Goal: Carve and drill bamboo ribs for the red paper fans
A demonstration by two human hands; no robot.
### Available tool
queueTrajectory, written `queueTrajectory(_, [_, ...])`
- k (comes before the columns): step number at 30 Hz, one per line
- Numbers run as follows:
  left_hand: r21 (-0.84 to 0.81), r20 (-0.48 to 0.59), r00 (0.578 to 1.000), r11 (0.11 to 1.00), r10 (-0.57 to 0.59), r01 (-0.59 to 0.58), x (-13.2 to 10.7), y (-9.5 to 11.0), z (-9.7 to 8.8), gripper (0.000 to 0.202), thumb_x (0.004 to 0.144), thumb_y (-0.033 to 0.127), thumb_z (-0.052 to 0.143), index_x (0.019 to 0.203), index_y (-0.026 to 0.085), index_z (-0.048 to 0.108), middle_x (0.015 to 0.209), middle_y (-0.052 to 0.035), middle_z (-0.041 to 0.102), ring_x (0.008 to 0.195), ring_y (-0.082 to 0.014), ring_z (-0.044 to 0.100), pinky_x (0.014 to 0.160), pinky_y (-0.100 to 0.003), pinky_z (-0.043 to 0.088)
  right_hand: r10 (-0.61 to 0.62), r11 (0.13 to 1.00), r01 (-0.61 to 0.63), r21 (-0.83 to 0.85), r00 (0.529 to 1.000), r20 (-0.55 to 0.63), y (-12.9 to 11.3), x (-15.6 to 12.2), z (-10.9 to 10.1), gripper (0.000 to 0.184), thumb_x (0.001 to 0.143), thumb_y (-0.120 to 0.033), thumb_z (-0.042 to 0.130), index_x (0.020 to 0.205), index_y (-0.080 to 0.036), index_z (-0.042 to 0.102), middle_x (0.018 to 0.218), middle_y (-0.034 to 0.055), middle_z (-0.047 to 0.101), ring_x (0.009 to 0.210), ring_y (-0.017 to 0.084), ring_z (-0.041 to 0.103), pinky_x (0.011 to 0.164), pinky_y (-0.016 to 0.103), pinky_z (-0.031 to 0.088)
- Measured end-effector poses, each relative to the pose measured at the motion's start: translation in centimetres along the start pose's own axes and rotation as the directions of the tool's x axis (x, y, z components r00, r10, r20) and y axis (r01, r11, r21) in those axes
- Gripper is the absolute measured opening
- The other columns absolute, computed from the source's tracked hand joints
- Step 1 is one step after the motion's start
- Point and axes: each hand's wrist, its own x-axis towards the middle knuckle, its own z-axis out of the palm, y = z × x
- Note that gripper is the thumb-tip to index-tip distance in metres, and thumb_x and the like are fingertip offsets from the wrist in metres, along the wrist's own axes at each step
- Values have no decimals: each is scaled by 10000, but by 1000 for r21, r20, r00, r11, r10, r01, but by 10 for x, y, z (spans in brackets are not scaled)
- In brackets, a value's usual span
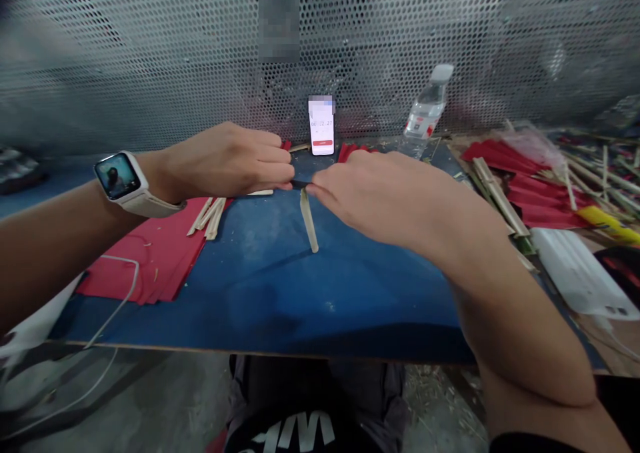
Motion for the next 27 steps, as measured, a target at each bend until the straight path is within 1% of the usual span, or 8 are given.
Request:
queueTrajectory(4, [-52,-29,999,999,-17,15,-1,0,4,454,1136,414,395,791,219,617,713,-39,615,682,-195,592,589,-325,392,15,1000,-16,14,1000,7,-1,1,0,493,1125,-426,340,983,-157,728,818,71,655,638,103,476,692,278,269])
queueTrajectory(8, [-83,-46,998,996,-34,30,-1,-2,8,467,1139,426,371,794,228,615,706,-37,610,677,-197,589,608,-330,397,59,998,-60,25,998,18,-3,4,0,551,1128,-460,297,965,-146,720,794,78,635,602,101,446,672,284,271])
queueTrajectory(10, [-83,-46,998,996,-42,38,-2,-3,10,467,1140,421,361,800,234,622,704,-35,608,680,-199,590,617,-333,403,55,998,-55,14,998,19,-4,5,1,563,1132,-452,279,973,-133,715,787,84,628,604,99,437,673,284,267])
queueTrajectory(15, [-41,-35,999,999,-33,32,-5,-2,10,484,1146,450,357,810,224,622,732,-36,627,685,-196,597,608,-329,393,-9,1000,8,-20,1000,-28,-8,3,4,501,1137,-382,276,992,-146,693,823,67,633,639,102,438,681,285,240])
queueTrajectory(18, [8,-9,1000,1000,-18,19,-7,0,7,502,1157,434,326,827,207,628,772,-51,656,713,-198,607,598,-327,385,-37,999,36,-7,998,-50,-9,2,4,492,1141,-383,279,983,-147,681,828,58,630,654,100,459,676,286,242])
queueTrajectory(20, [31,2,1000,1000,-7,7,-7,1,6,505,1162,415,308,841,195,629,793,-58,669,732,-201,612,592,-326,379,-24,1000,24,10,999,-45,-10,2,4,500,1142,-397,282,977,-141,679,799,54,625,623,90,438,662,286,231])
queueTrajectory(23, [30,7,1000,1000,-7,7,-7,1,6,451,1155,372,357,851,190,636,782,-51,661,727,-194,609,588,-319,373,-18,999,20,41,999,-31,-10,4,3,469,1137,-393,318,977,-141,679,790,46,634,594,77,411,647,285,209])
queueTrajectory(27, [-19,-10,1000,1000,-25,25,-7,1,8,395,1133,336,422,831,203,638,740,-38,634,692,-184,592,586,-311,374,-22,998,23,61,1000,-13,-10,4,1,459,1138,-389,320,960,-146,667,794,40,641,600,75,416,649,279,205])
